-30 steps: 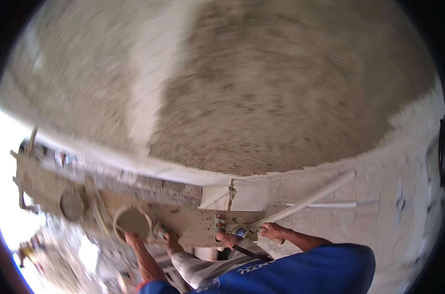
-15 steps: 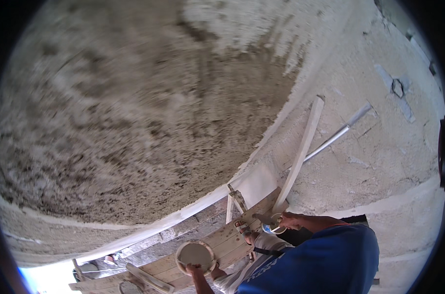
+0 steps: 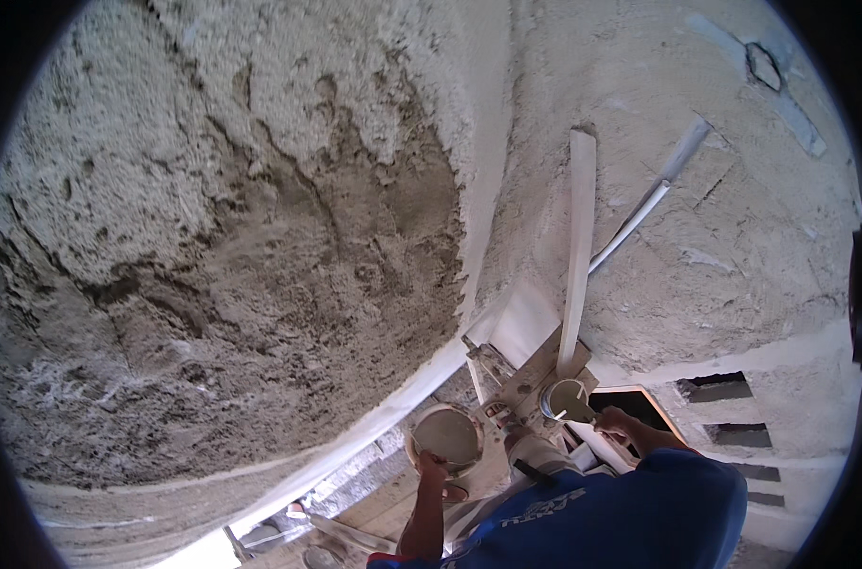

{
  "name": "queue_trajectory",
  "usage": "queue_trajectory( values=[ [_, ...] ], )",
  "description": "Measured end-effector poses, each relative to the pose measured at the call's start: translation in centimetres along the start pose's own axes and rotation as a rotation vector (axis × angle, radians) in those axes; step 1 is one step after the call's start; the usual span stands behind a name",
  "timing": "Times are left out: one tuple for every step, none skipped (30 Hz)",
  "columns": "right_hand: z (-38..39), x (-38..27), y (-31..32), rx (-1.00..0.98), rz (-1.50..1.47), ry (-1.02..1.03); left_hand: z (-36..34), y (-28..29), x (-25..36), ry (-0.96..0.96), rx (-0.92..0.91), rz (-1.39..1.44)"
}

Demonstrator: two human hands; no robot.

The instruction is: The person applies wet plaster to a masonry wall using a trowel, scooping material from a bucket held in one hand and spreading it onto the wall surface.

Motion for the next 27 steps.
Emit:
queue_trajectory(
  values=[
    [-2.0,2.9,-1.5,0.008,0.073,0.039,1.4,-1.2,0.3,0.002,0.044,-0.058],
    [-2.7,5.8,-3.1,0.039,0.012,0.078,1.7,-1.9,0.3,0.034,0.020,-0.037],
    [-2.5,7.0,-4.5,0.031,-0.006,0.056,1.2,-2.1,-0.1,0.032,-0.029,-0.073],
    [-1.9,8.5,-6.0,0.070,-0.078,0.025,0.4,-2.4,-0.3,0.034,-0.079,-0.111],
    [-0.8,11.0,-8.9,0.131,-0.188,-0.024,1.4,-4.2,-0.1,0.010,-0.220,-0.176],
    [0.5,6.3,-9.4,0.156,-0.410,-0.107,2.6,-3.9,1.5,-0.067,-0.295,-0.174],
    [5.4,0.1,-8.6,0.222,-0.642,-0.209,2.0,-3.1,2.1,-0.082,-0.291,-0.188],
    [6.5,1.9,-10.9,0.220,-0.658,-0.240,1.7,-3.6,1.7,-0.049,-0.326,-0.222],
    [6.8,2.9,-13.0,0.202,-0.661,-0.254,1.2,-3.3,1.5,-0.016,-0.295,-0.237],
    [8.0,2.4,-14.5,0.144,-0.687,-0.247,0.6,-2.6,1.6,0.004,-0.254,-0.252],
    [9.8,1.5,-15.9,0.106,-0.737,-0.252,1.6,-3.4,1.9,0.010,-0.258,-0.292],
    [11.9,1.9,-18.3,0.119,-0.823,-0.296,3.2,-4.3,1.9,0.023,-0.266,-0.343],
    [13.5,1.7,-20.5,0.130,-0.892,-0.307,3.7,-4.1,2.0,0.033,-0.270,-0.383],
    [13.9,3.2,-23.2,0.141,-0.920,-0.293,4.1,-4.3,2.0,0.048,-0.280,-0.411],
    [14.5,2.6,-24.0,0.155,-0.880,-0.307,3.8,-3.9,2.7,0.030,-0.266,-0.420],
    [15.9,2.6,-25.6,0.169,-0.838,-0.366,3.4,-4.0,2.5,0.011,-0.274,-0.492],
    [17.1,2.4,-27.1,0.179,-0.794,-0.425,3.0,-4.1,2.2,-0.010,-0.281,-0.562],
    [18.3,2.6,-28.4,0.182,-0.782,-0.469,2.9,-4.6,1.7,0.003,-0.284,-0.584],
    [18.5,5.1,-31.0,0.210,-0.592,-0.355,3.4,-5.0,1.2,0.031,-0.246,-0.608],
    [18.9,5.2,-32.6,0.225,-0.806,-0.414,3.1,-5.0,0.9,0.038,-0.198,-0.628],
    [19.6,5.0,-34.0,0.241,-1.021,-0.479,3.1,-5.1,0.3,0.045,-0.189,-0.640],
    [20.3,4.7,-35.1,0.216,-1.085,-0.483,2.9,-5.5,-0.5,0.046,-0.195,-0.712],
    [21.0,4.6,-36.0,0.192,-1.147,-0.486,2.7,-5.9,-1.3,0.048,-0.200,-0.783],
    [21.4,4.3,-36.7,0.195,-1.161,-0.520,2.4,-6.2,-2.2,0.055,-0.196,-0.800],
    [21.6,4.2,-37.2,0.155,-1.146,-0.542,2.0,-6.6,-3.3,0.061,-0.203,-0.841],
    [21.5,4.1,-37.5,0.136,-1.202,-0.580,1.5,-7.1,-4.4,0.068,-0.212,-0.883],
    [22.2,3.6,-38.3,0.109,-1.260,-0.625,0.7,-6.6,-5.4,0.079,-0.199,-0.900]
  ],
)
Point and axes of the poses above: each hand's wrist, its own z-axis away from the middle knuckle, its own y-axis out of the back of the hand, x = y × z, the point moved 3 cm from there along -z, towards the middle knuckle, and after that the axes turned 10 degrees about -z, right-handed, at the moved point
